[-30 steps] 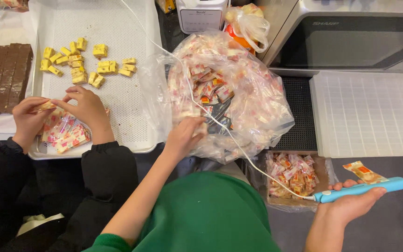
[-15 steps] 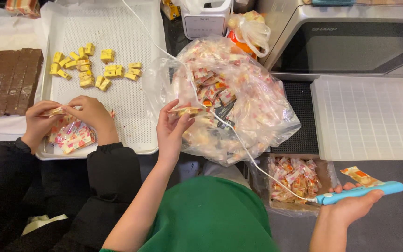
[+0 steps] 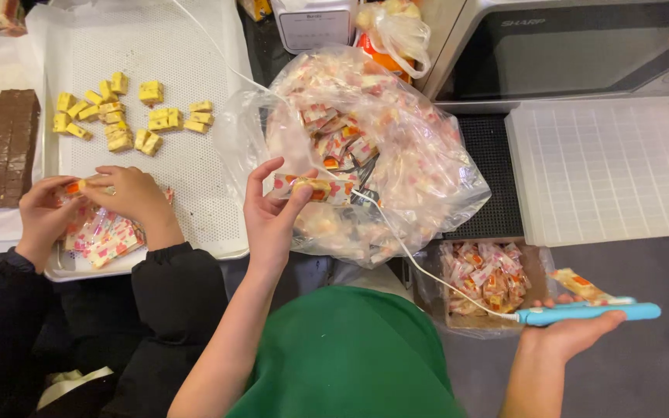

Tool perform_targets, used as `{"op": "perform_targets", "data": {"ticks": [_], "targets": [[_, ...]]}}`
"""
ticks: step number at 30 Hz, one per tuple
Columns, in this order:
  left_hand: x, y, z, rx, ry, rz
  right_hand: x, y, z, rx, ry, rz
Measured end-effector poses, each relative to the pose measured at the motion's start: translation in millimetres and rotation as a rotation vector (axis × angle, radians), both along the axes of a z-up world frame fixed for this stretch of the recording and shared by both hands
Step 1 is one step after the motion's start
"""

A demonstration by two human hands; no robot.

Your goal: The person uses a blue hand-held heat sealer to seal individual small food packets containing yellow food cubes, taking them from a large plastic bag and placing the sealed packets into a nearby container.

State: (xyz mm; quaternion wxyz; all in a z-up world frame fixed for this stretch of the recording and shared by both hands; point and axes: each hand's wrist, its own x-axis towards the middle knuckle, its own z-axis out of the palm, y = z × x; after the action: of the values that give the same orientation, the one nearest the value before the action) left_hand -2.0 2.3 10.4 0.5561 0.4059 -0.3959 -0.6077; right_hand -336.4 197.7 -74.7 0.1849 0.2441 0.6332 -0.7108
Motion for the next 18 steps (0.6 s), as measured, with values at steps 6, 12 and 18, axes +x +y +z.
{"op": "perform_targets", "data": {"ticks": [6, 12, 18], "targets": [[-6.6, -3.4, 4.1, 0.025, 0.014, -0.054, 4.5, 7.9, -11.8, -0.162, -0.105, -0.01], [-13.3, -13.0, -12.5, 0.176, 0.035, -0.01, -4.1, 11.9, -15.0, -0.05, -0.072, -0.009], [-13.5, -12.3, -46.1, 0.217, 0.05, -0.066, 2.0, 2.7, -8.1, -0.09, -0.04, 0.029]]}}
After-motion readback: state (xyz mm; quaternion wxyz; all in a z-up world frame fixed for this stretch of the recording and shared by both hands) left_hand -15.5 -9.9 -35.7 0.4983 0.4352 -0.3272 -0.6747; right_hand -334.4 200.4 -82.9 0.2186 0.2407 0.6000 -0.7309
